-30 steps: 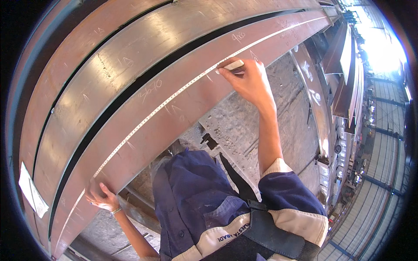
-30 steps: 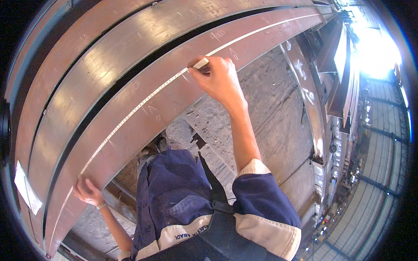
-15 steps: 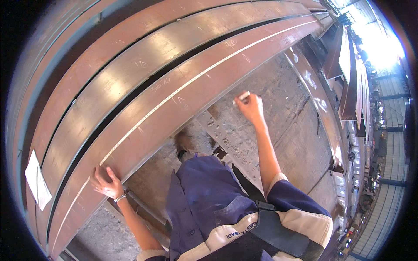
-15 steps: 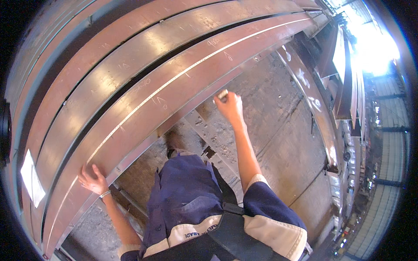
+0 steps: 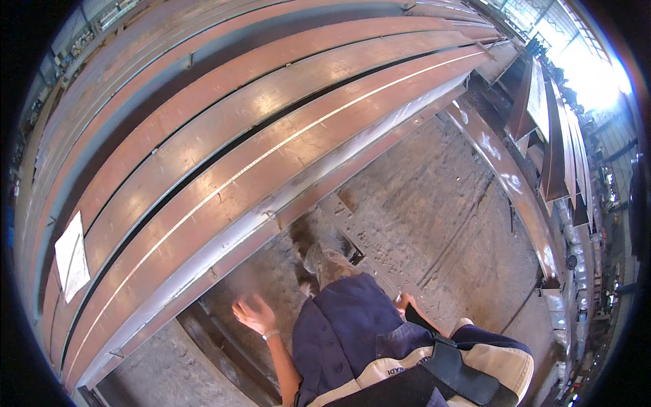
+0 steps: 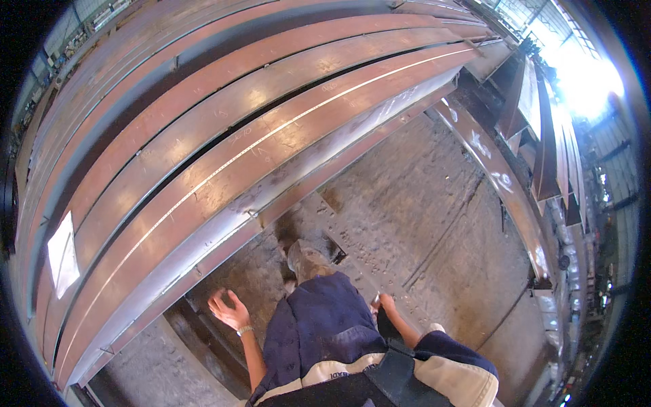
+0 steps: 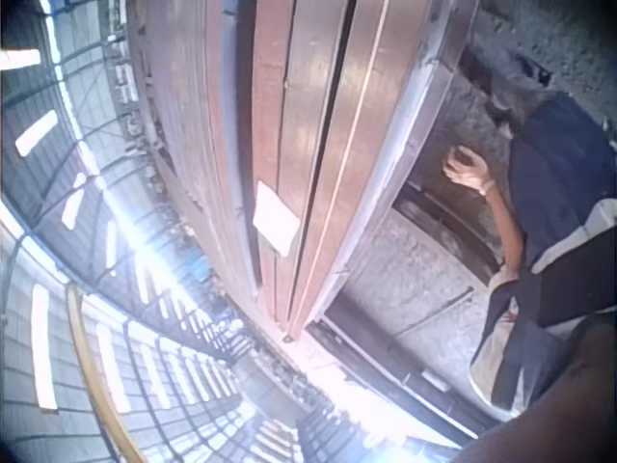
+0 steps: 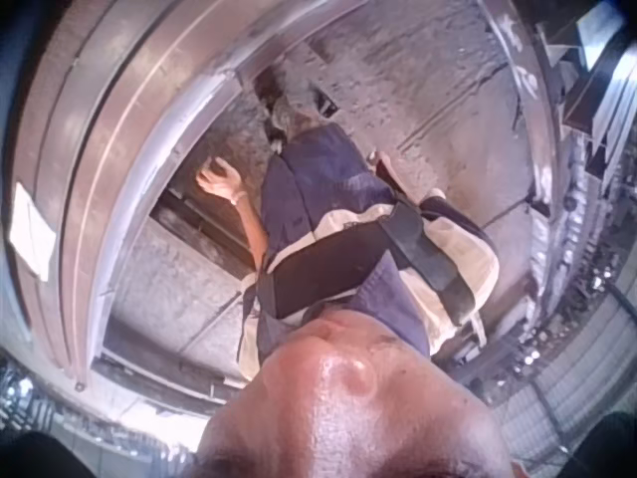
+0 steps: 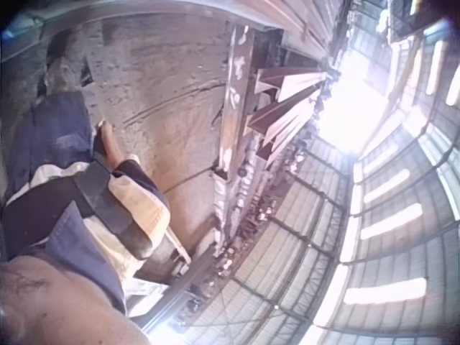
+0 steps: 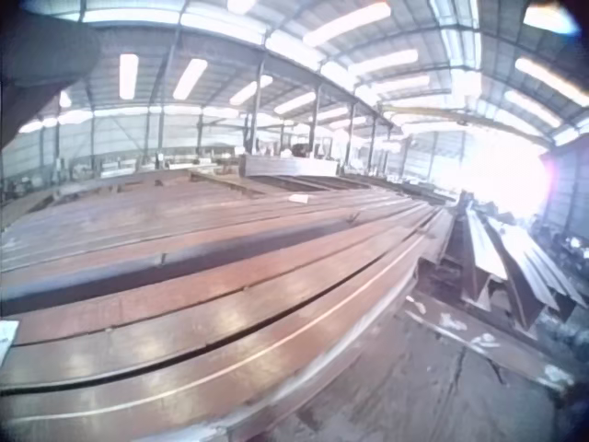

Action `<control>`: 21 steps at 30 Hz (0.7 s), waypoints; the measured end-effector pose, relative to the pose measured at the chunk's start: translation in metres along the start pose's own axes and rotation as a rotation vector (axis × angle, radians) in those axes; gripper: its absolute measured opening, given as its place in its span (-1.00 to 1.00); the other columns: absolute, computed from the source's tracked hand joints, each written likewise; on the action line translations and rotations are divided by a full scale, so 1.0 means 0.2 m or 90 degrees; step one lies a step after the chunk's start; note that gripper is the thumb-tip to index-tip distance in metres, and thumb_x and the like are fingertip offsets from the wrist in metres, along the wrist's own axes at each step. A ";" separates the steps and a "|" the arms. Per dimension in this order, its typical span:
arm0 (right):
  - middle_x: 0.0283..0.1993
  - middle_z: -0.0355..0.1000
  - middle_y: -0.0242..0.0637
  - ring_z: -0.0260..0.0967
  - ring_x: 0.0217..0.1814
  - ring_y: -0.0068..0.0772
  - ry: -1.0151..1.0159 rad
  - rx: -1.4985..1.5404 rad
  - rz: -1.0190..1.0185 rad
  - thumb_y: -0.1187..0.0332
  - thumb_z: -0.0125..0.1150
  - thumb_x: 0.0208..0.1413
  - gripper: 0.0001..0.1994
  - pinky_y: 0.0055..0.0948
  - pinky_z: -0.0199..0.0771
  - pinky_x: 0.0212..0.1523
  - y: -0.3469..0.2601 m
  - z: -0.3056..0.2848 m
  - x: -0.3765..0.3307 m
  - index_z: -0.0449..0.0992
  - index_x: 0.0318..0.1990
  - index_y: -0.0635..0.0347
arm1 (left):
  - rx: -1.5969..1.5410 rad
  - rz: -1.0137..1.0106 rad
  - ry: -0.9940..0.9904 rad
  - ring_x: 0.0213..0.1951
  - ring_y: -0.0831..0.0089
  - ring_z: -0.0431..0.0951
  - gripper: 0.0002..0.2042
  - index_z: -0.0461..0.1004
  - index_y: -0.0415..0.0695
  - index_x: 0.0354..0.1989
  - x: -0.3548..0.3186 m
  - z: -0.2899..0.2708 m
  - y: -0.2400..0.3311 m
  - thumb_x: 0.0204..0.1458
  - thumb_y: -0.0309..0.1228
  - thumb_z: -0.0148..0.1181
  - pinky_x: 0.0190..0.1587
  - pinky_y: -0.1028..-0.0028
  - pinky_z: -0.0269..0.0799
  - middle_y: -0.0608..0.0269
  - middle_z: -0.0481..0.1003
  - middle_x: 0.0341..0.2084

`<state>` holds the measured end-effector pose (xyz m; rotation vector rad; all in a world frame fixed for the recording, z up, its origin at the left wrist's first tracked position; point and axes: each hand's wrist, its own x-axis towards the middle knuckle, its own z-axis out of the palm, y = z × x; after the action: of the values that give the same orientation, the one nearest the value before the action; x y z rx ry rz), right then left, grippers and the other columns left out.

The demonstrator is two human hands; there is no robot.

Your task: The person measures a large curved metal sheet using a tape measure and marks measurement points with a white marker. The person repeatedly extends the tape measure along the sheet and writes numerical values at specific intervals.

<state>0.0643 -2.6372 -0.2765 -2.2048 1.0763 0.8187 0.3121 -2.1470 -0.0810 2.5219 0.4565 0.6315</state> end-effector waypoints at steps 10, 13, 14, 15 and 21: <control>-0.01 0.68 0.06 0.66 0.10 0.11 0.070 0.068 0.145 0.06 0.44 -0.02 -0.52 0.00 0.67 0.10 0.08 -0.08 -0.20 0.72 0.00 0.16 | 0.089 -0.135 -0.136 0.15 -0.07 0.47 -0.69 0.57 -0.23 0.00 -0.27 -0.05 -0.37 0.14 -0.35 0.33 0.17 -0.01 0.39 -0.08 0.46 0.04; 0.02 0.66 0.09 0.63 0.10 0.18 0.136 0.059 0.052 0.05 0.39 0.02 -0.55 0.06 0.65 0.07 0.16 -0.05 -0.14 0.73 -0.01 0.14 | 0.126 -0.104 -0.131 0.08 -0.08 0.51 -0.74 0.61 -0.23 -0.06 -0.22 0.08 -0.40 0.13 -0.35 0.31 0.16 -0.03 0.41 -0.08 0.48 0.01; 0.02 0.65 0.10 0.63 0.09 0.21 0.136 0.077 0.034 0.05 0.36 0.05 -0.56 0.08 0.64 0.05 0.20 -0.02 -0.12 0.73 -0.02 0.13 | 0.138 -0.133 -0.130 0.08 -0.10 0.51 -0.70 0.61 -0.25 -0.05 -0.22 0.13 -0.39 0.13 -0.33 0.30 0.18 -0.03 0.41 -0.12 0.49 0.02; 0.02 0.65 0.11 0.62 0.08 0.24 0.141 0.085 0.053 0.04 0.34 0.07 -0.58 0.10 0.64 0.03 0.23 -0.01 -0.10 0.73 -0.03 0.12 | 0.153 -0.167 -0.131 0.09 -0.12 0.52 -0.67 0.61 -0.28 -0.03 -0.22 0.18 -0.38 0.13 -0.31 0.28 0.19 -0.02 0.42 -0.17 0.50 0.03; 0.02 0.64 0.11 0.62 0.06 0.24 0.111 0.109 -0.002 -0.02 0.30 0.15 -0.55 0.06 0.62 0.00 0.34 0.00 -0.13 0.72 0.01 0.10 | 0.136 -0.434 -0.281 0.19 -0.18 0.49 -0.63 0.63 -0.26 -0.07 -0.35 0.29 -0.34 0.08 -0.23 0.30 0.22 -0.07 0.45 -0.23 0.50 0.13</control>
<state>-0.0051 -2.6595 -0.2719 -2.1617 1.1791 0.5192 0.2711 -2.1430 -0.1870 2.3633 1.1757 -0.2368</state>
